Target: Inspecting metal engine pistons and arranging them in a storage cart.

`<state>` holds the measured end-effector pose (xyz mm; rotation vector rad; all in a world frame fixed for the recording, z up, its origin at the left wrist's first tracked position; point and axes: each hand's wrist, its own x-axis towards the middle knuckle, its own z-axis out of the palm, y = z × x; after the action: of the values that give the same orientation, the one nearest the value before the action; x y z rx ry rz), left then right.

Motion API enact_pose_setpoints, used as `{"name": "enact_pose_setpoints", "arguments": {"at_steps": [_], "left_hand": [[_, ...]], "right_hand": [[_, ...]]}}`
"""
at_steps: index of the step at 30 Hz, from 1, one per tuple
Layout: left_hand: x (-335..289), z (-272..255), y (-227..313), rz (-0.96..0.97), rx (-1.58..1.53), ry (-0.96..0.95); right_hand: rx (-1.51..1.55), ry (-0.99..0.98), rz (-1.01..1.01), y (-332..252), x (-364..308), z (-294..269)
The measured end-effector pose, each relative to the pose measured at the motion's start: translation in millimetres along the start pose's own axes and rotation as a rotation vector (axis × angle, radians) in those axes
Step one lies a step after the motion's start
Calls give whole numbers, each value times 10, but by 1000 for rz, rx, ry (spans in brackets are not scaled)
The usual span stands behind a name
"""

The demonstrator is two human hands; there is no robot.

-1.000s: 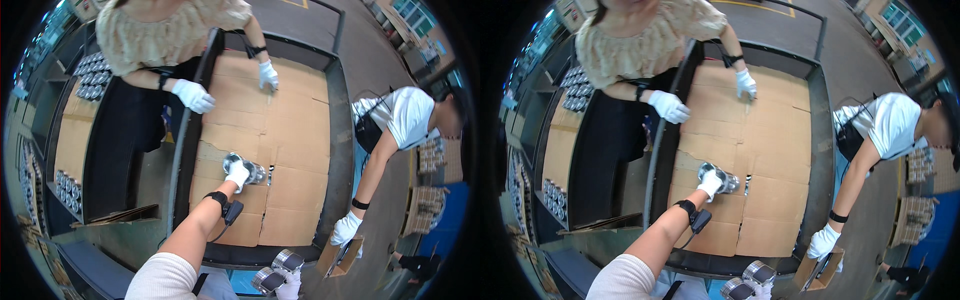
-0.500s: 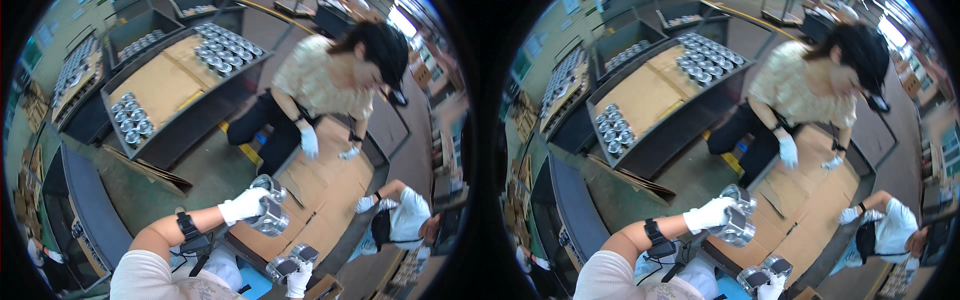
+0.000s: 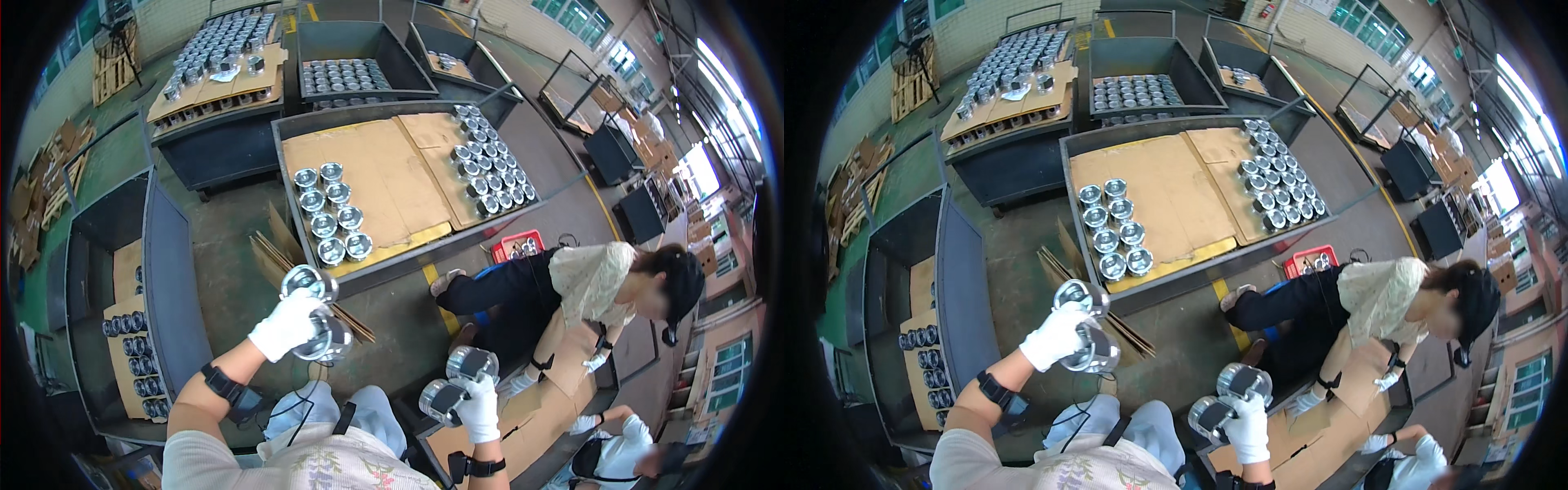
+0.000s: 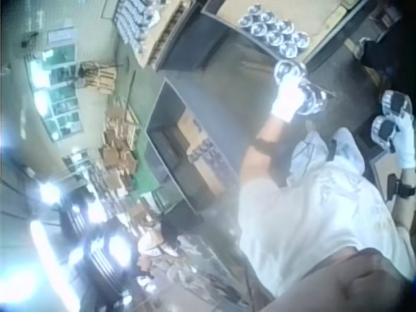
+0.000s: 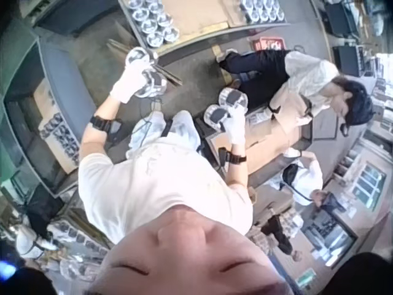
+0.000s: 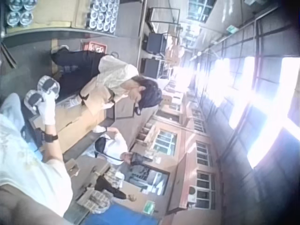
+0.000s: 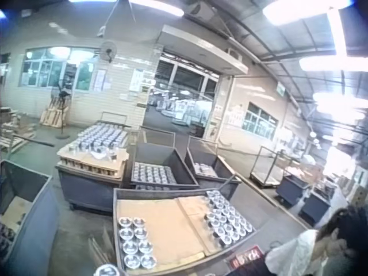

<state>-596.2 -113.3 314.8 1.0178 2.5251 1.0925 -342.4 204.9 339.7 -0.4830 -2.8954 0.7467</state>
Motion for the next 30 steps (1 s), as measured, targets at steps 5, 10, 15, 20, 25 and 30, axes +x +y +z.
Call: {"name": "enact_pose_setpoints", "arguments": {"at_steps": [5,10,15,20,25,30], "left_hand": [[-217,-332,-347,-121,40,52],[-198,-304,-560,-251,42,117],[217,-38,-528,-430,14,145],[640,163,-495,-681,-69,193],[1074,200,-452,-810,-80,162],[1462,157,-564,-823,26,139]], "right_hand": [[-52,-257,-129,-278,1082,128],[-85,-356,-293,-318,2357,518],[-142,-480,-514,22,3797,1356],[-81,-657,-335,31,4605,2250],[-8,-773,-68,134,4865,2804],[-100,-809,-76,211,4940,3178]]}}
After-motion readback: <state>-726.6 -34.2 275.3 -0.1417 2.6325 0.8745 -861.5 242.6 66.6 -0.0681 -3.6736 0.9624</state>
